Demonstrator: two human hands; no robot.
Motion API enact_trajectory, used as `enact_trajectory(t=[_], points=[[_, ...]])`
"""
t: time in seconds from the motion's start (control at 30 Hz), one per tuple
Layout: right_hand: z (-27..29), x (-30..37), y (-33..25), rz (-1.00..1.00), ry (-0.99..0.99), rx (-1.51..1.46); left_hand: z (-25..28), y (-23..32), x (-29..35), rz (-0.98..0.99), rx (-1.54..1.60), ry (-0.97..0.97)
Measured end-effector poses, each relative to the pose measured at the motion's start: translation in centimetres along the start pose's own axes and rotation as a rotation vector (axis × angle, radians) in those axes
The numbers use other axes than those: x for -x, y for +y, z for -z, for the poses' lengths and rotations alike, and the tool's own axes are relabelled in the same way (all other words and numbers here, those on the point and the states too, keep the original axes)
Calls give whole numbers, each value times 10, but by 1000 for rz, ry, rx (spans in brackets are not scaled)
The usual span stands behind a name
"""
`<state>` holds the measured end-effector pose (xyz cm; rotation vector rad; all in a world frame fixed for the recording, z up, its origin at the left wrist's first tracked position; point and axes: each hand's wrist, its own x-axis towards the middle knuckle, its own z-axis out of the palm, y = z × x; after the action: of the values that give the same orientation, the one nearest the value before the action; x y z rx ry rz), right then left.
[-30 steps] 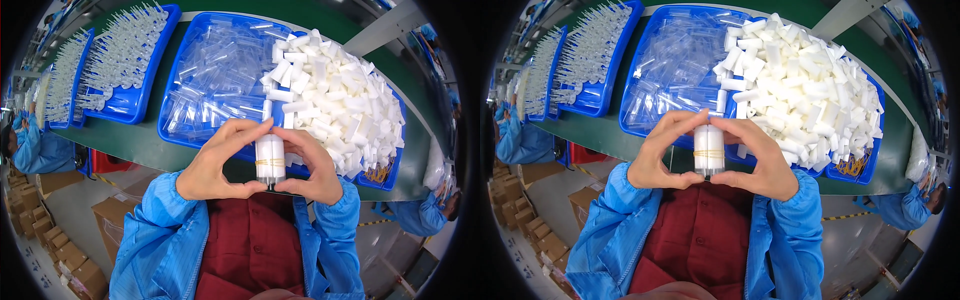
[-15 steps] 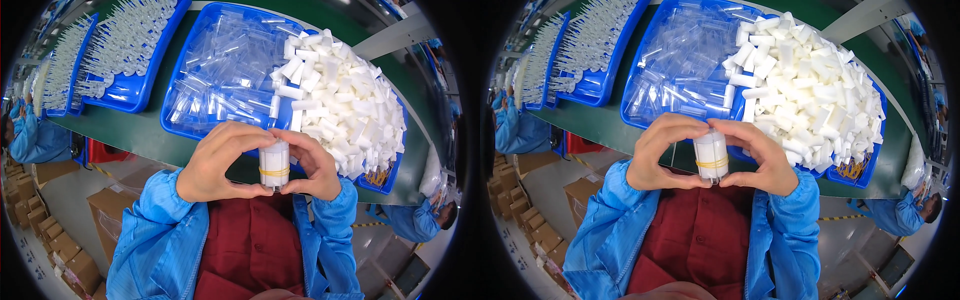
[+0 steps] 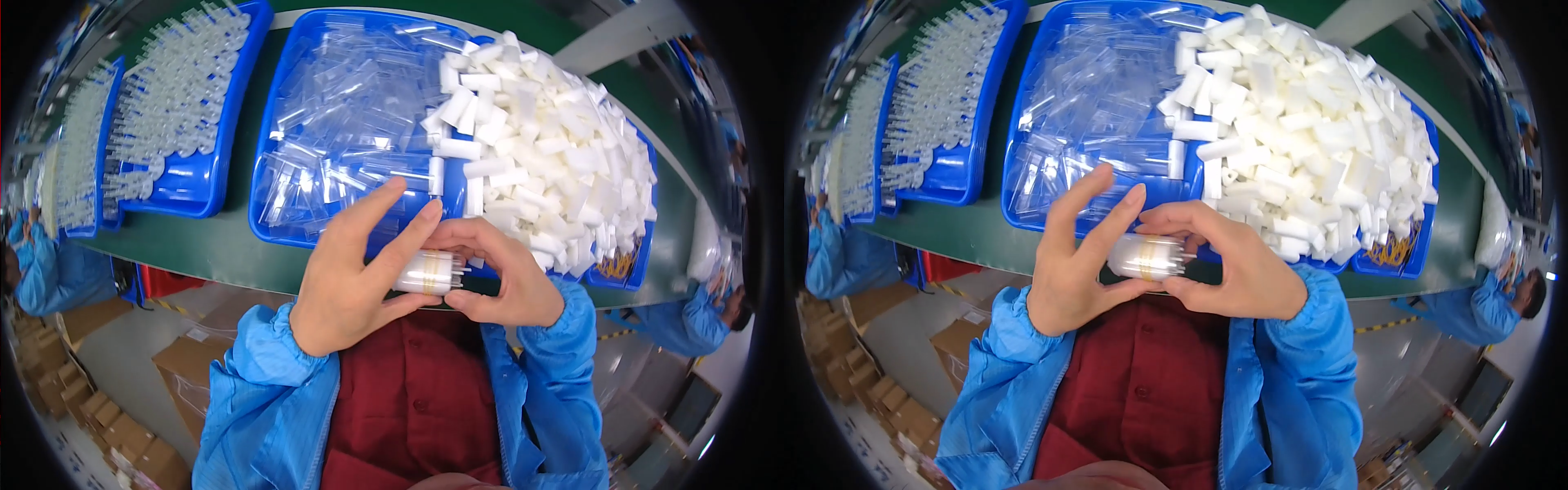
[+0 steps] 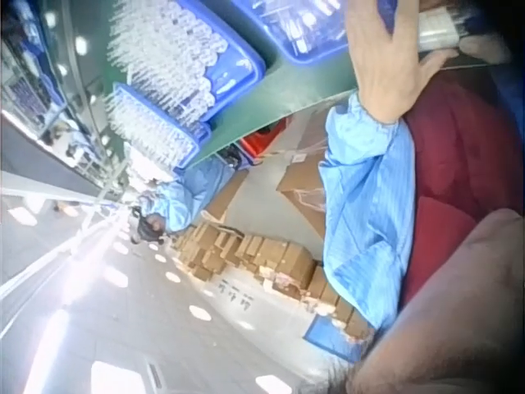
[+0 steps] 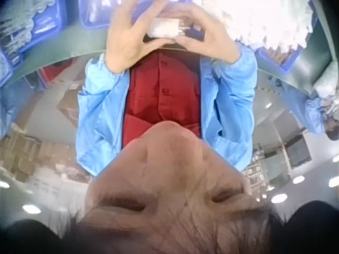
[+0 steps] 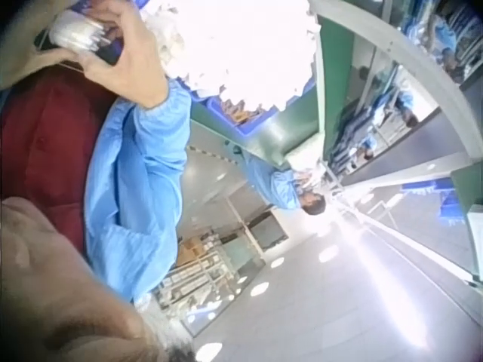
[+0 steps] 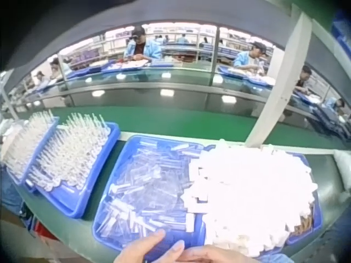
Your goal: The person secures a bundle of white components with a rubber band, adjusts the parts using tweezers, and sets the bundle aside. The person then inserts white pieces into clear plastic sleeves and groups them into new bundles using rubber bands.
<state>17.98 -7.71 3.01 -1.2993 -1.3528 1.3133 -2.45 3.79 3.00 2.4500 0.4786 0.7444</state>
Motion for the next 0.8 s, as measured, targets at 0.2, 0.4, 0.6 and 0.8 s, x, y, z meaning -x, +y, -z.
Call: enact_trajectory(t=[0.2, 0.4, 0.6, 0.8], points=[[13, 10, -19, -45, 210, 27, -12, -2, -10, -13, 91, -128], [138, 149, -3, -37, 1499, 671, -7, 14, -8, 181, 209, -114], [185, 253, 80, -906, 1393, 1004, -21, 15, -22, 161, 162, -170], [206, 269, 118, -789, 1254, 892, -31, 24, -29, 187, 167, -215]])
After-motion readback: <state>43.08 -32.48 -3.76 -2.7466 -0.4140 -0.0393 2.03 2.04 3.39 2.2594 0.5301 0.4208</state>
